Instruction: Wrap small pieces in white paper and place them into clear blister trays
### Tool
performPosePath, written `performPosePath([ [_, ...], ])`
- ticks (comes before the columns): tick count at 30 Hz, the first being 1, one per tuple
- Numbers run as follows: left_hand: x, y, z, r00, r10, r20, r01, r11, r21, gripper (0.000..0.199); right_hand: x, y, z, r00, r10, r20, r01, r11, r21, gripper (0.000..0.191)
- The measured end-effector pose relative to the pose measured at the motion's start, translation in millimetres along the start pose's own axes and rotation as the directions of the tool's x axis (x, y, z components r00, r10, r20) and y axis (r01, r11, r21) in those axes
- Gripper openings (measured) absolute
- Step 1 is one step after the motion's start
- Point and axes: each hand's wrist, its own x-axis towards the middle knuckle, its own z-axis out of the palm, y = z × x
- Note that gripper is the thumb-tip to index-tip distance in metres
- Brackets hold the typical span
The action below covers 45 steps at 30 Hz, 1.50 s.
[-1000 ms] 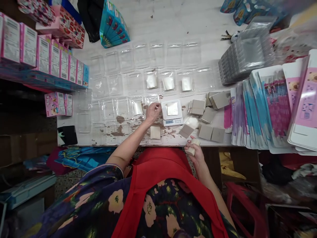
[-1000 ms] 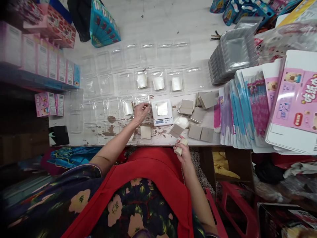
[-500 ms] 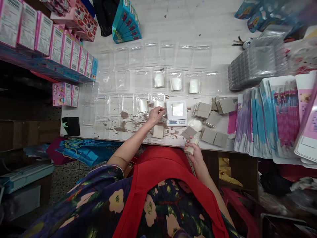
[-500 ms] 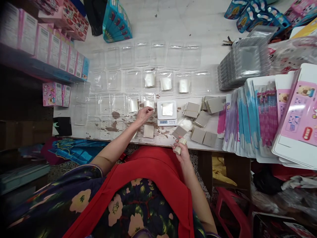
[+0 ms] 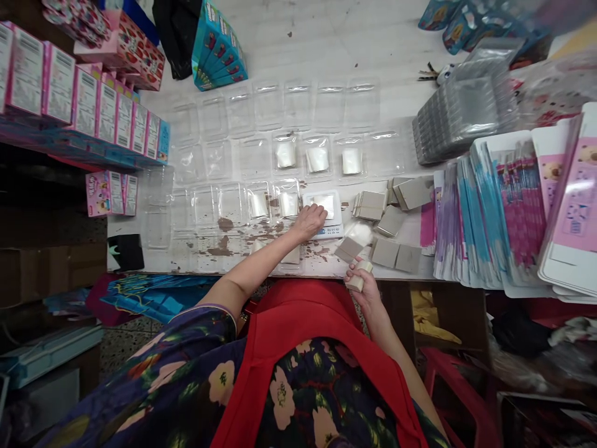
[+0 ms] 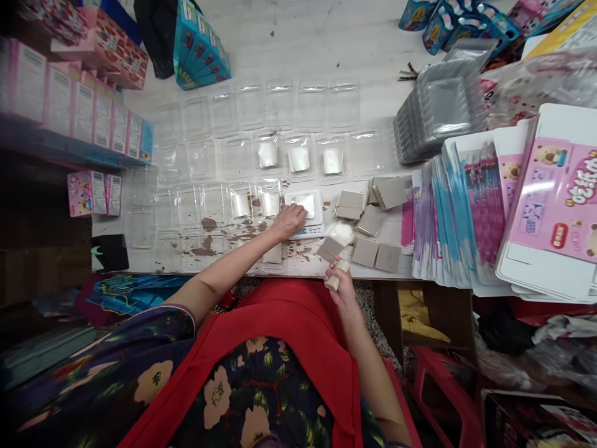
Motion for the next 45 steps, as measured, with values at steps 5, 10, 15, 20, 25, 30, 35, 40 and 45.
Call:
performPosePath([
  [5,8.8,-2.6,9.0,0.998,-0.061,-0.009,0.06,0.998,-0.026,0.028,1.3,-1.7,0.4,1.0,0.019,-0.004,-0.019,1.0,0.014,0.046],
  [10,11.8,-6.7,8.6,0.987,-0.159,-0.027,0.151,0.97,-0.189,0.024,1.5,-2.2,5.2,1.0,0.026,-0.016,-0.026,1.0,0.006,0.045],
  [15,11.1,-8.5,11.3,0.981,-0.184,-0.059,0.163,0.951,-0.265,0.023,3.2,-3.3,11.2,0.999,0.038,-0.019,-0.038,0.999,-0.002,0.052],
  [20,11.1,-10.0,16.4,0.971,-0.215,-0.107,0.173,0.935,-0.309,0.019,4.3,-3.4,14.6,0.999,0.046,0.001,-0.046,0.999,-0.001,0.055],
  [25,6.4,-14.1,9.4,0.919,-0.31,-0.243,0.186,0.885,-0.427,0.012,10.3,-4.6,29.9,0.989,0.048,0.142,-0.057,0.997,0.057,0.049],
  [30,-29.1,15.4,-15.9,0.935,0.045,-0.351,-0.205,0.877,-0.435,0.015,25.3,-3.5,56.1,0.961,0.016,0.277,-0.032,0.998,0.051,0.045],
  [35,-70.2,55.6,-37.8,0.924,0.303,-0.233,-0.374,0.84,-0.392,0.022,29.6,1.2,66.0,0.939,0.025,0.343,-0.008,0.999,-0.052,0.043],
  [40,-83.0,57.8,-46.3,0.947,0.289,-0.136,-0.319,0.832,-0.453,0.022,23.4,-3.6,63.1,0.911,0.084,0.405,-0.059,0.995,-0.075,0.045],
  [45,-97.4,67.7,-37.5,0.975,0.154,-0.16,-0.216,0.832,-0.512,0.056,8.6,1.2,46.6,0.962,0.138,0.236,-0.096,0.978,-0.184,0.043],
])
